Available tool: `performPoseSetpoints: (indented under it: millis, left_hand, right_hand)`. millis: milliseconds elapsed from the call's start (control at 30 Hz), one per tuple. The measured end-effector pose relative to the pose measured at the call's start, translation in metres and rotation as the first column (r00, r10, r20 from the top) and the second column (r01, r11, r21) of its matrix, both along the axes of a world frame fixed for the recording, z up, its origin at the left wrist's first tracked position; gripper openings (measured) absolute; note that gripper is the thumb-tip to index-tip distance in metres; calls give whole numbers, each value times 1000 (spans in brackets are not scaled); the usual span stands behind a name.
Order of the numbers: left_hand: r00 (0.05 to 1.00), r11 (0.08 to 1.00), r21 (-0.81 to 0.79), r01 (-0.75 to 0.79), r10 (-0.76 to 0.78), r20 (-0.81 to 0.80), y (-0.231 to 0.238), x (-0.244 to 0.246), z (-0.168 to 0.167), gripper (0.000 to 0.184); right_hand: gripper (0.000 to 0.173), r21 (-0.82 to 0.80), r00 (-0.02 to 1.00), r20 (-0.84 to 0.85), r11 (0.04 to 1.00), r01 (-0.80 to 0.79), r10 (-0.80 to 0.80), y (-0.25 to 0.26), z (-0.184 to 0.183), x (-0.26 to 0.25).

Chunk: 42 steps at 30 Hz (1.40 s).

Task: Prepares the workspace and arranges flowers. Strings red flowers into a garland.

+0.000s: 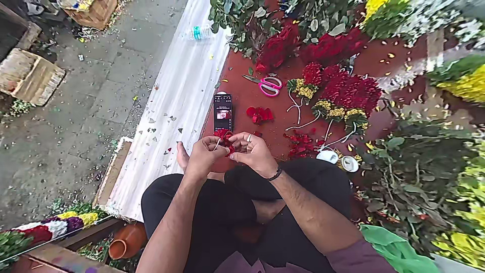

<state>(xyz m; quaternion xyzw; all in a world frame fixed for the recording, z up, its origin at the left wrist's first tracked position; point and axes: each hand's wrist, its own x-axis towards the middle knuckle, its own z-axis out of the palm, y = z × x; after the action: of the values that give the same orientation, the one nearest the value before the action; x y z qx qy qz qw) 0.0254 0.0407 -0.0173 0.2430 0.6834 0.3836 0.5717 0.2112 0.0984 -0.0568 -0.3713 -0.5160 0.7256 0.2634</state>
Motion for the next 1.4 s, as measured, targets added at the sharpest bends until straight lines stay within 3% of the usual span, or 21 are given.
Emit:
performPoseSetpoints:
  millis: [200,367,600,733,933,1100,1233,1400]
  left_hand:
    - [998,999,28,46,-44,-47,-1,-1,-1,47]
    - [995,998,-4,69,-69,-74,0,-1,-2,22]
    - [987,987,49,152,-149,-64,0,3,0,15]
    - [981,982,93,166,-156,-111,0,3,-4,13]
    - [977,985,37,170,-164,-138,0,0,-5,10]
    - [956,979,19,201,-192,-224,-1,-2,-10,11]
    - [929,976,-22,216,-212,-302,-1,-1,-8,14]
    - [905,963,-32,267,-262,-336,0,-1,-9,14]
  right_hand:
    - [54,-119,995,-19,988,96,-99,-4,-1,-2]
    - [45,-231,971,-10,946,229,-237,-5,3,-3]
    - [43,-232,932,84,902,363,-353,-11,-4,-10]
    - [47,-221,942,103,916,334,-319,-13,-7,-13]
    - [56,-219,949,105,924,313,-297,-15,-7,-13]
    - [74,-163,982,176,982,92,-63,-6,-5,-5]
    - [59,-52,978,183,992,113,-101,0,4,-1]
    - [49,-52,962,197,978,202,-188,-6,-4,-8]
